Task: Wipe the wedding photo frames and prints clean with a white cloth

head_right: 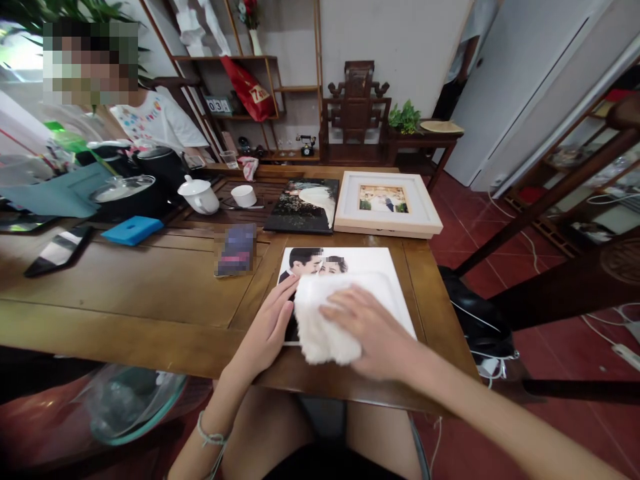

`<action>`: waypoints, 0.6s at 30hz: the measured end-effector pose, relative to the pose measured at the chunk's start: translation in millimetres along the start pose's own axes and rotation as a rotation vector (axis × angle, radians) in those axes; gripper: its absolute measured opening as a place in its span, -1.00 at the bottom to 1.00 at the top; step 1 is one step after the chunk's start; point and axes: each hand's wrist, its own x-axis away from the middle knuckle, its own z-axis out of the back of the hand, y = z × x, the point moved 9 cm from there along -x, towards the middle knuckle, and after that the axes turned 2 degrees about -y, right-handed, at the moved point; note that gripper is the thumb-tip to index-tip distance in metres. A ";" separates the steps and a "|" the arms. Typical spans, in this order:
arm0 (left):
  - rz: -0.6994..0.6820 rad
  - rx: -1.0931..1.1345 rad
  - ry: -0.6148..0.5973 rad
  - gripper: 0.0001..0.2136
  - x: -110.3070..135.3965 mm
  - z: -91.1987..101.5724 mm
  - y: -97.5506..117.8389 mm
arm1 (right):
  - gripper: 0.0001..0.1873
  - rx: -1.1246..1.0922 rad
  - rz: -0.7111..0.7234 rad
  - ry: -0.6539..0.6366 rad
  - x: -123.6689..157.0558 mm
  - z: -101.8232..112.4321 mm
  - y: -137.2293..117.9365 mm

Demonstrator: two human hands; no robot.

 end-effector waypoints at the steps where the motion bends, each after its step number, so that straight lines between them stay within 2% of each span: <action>1: 0.000 -0.013 -0.001 -0.57 0.2 -0.7 -0.4 | -0.31 0.014 -0.029 0.021 -1.6 6.2 19.8; 5: -0.012 -0.059 0.010 -0.57 -0.3 -1.7 -0.4 | -0.41 0.088 -0.137 -0.003 -12.9 14.3 83.6; 7: -0.024 -0.066 0.015 -0.57 -0.8 -1.6 0.6 | -0.38 0.104 -0.177 -0.024 -18.2 14.9 100.3; 9: -0.028 -0.071 0.013 -0.57 -1.2 -1.7 1.2 | -0.31 0.100 -0.208 -0.033 -20.5 14.8 103.8; 11: -0.018 -0.075 0.009 -0.57 -1.3 -1.6 0.6 | -0.24 0.076 -0.212 -0.049 -18.2 12.6 91.5; 16: -0.006 -0.066 0.004 -0.57 -1.2 -1.9 -0.8 | 0.03 -0.018 -0.048 -0.208 4.1 -5.9 15.1; 18: -0.004 -0.064 0.003 -0.57 -1.4 -2.5 -1.7 | 0.08 -0.038 -0.008 -0.245 11.6 -9.7 -1.2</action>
